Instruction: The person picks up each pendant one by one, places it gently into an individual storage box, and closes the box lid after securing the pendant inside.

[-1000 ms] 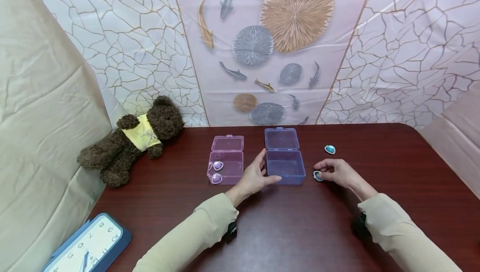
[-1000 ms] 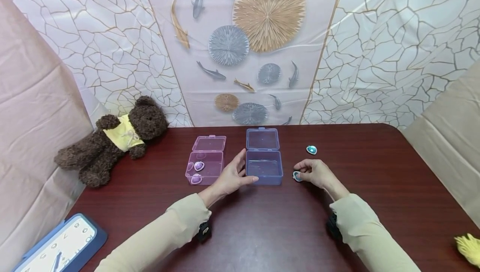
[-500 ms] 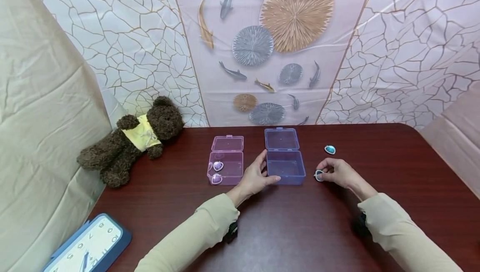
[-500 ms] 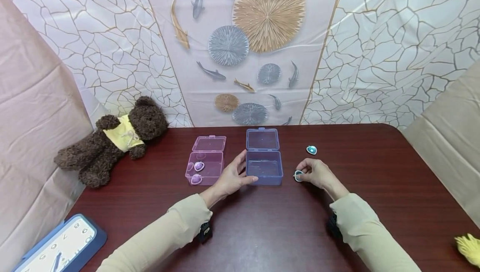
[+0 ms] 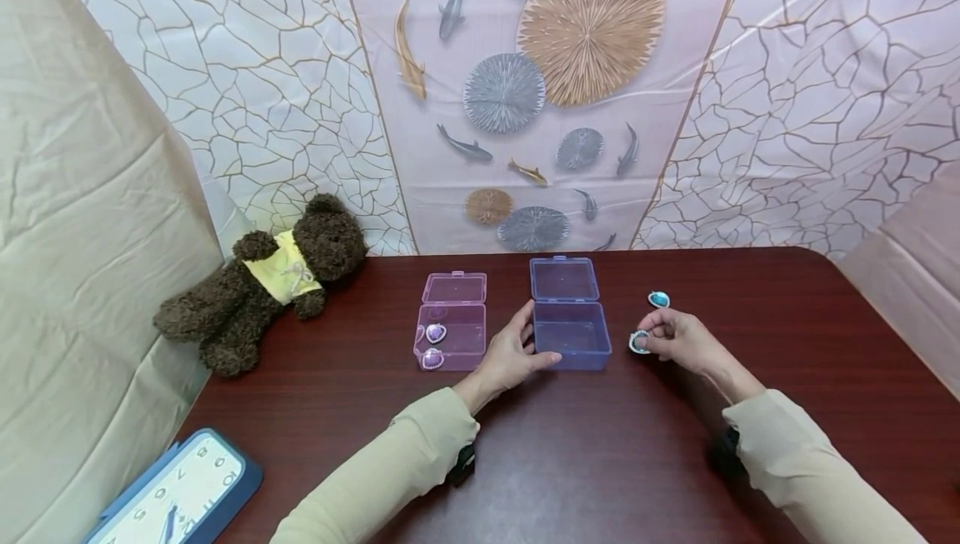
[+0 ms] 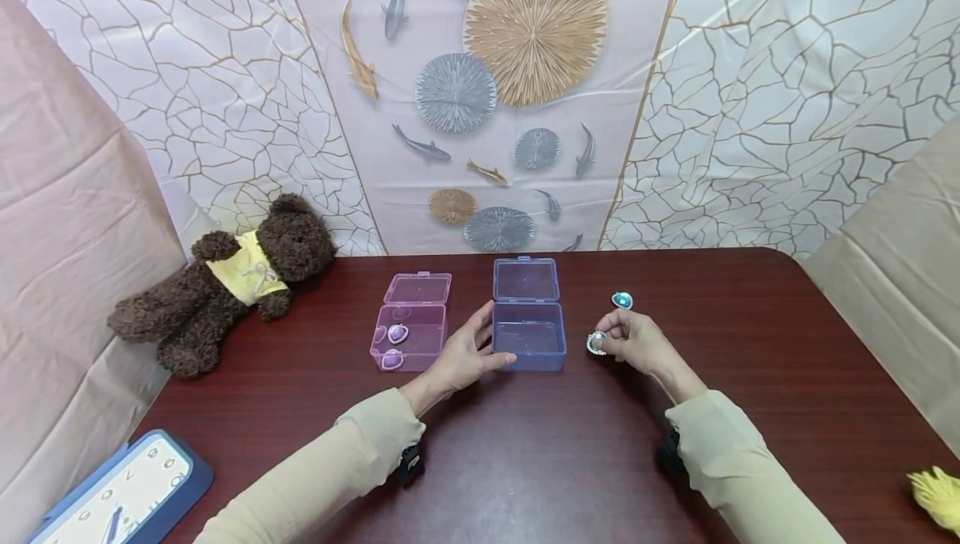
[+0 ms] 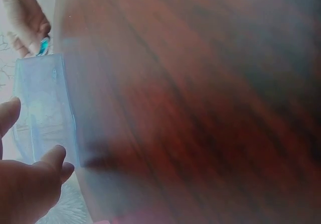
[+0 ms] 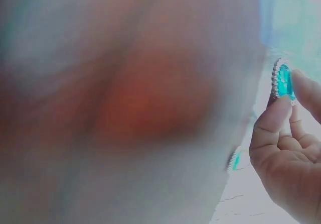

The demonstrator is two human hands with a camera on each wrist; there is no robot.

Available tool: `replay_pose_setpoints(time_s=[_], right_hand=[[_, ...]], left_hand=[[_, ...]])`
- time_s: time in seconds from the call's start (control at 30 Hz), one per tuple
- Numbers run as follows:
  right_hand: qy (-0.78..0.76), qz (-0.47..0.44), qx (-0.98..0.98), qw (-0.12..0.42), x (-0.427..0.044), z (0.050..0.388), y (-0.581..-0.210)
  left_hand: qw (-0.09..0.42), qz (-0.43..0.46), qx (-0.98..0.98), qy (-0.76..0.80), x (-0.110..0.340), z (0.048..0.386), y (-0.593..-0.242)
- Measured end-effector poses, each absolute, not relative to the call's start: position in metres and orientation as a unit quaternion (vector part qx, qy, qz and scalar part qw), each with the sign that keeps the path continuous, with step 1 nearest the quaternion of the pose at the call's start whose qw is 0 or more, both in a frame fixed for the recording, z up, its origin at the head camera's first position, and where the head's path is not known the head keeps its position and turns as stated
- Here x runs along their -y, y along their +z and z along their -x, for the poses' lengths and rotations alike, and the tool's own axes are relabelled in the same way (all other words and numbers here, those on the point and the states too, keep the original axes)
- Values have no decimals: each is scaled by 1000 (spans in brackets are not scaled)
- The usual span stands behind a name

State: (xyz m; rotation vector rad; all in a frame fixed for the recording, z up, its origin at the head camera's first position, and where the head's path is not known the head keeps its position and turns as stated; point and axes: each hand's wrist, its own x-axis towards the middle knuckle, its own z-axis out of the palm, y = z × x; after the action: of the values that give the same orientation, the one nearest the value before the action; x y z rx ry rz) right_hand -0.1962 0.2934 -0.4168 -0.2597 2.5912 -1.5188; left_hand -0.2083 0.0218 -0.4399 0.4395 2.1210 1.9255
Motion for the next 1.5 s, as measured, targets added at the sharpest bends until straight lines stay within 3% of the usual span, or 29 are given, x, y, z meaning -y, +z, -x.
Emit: replay_pose_setpoints(time_s=[0.27, 0.6, 1.03, 1.5], right_hand=[[-534, 81, -841, 29, -264, 206, -388], [-520, 140, -836, 108, -215, 228, -380], [-451, 175, -852, 199, -193, 241, -393], [-383, 214, -871, 221, -180, 246, -405]], left_hand=[[121, -148, -729, 658, -21, 210, -442], [122, -152, -738, 646, -21, 207, -439], [125, -149, -734, 651, -20, 208, -440], [114, -153, -734, 651, -20, 208, -441]])
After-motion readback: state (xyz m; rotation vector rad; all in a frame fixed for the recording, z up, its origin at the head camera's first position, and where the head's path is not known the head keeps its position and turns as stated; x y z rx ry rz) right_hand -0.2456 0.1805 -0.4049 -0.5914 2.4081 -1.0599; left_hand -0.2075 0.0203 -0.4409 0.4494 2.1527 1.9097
